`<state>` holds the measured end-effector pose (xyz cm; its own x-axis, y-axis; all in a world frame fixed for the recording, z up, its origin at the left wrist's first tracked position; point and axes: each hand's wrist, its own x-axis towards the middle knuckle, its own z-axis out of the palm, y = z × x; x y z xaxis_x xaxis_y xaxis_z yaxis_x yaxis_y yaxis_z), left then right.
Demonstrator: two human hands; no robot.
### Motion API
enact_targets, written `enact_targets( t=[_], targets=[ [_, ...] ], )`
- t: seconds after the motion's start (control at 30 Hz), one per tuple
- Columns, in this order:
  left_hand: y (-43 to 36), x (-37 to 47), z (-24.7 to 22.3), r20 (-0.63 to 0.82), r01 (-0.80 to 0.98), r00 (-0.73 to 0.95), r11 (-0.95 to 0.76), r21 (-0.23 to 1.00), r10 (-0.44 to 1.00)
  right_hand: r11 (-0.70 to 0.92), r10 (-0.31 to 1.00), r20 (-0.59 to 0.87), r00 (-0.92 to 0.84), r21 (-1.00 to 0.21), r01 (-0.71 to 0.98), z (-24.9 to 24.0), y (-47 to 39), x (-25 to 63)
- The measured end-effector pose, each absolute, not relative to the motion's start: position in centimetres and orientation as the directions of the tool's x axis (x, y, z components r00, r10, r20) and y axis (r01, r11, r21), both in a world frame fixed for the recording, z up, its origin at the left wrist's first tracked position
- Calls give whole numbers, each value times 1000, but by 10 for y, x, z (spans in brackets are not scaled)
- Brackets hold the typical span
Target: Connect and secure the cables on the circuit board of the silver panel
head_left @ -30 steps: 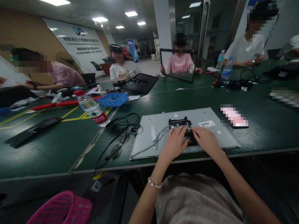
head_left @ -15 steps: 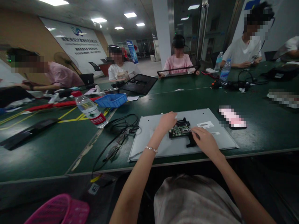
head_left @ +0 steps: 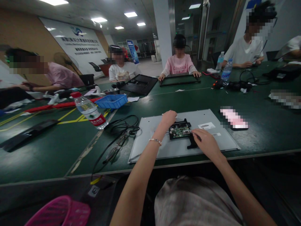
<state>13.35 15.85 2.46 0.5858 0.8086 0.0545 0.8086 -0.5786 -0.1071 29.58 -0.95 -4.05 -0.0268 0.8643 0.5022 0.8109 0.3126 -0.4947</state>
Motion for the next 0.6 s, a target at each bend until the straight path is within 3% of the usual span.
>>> enact_targets(
  t=[0.6],
  targets=[
    [131,118,40,104,769,635,-612,-185,765,334,855,518,-22,-517,788,-41,-10,296]
  ],
)
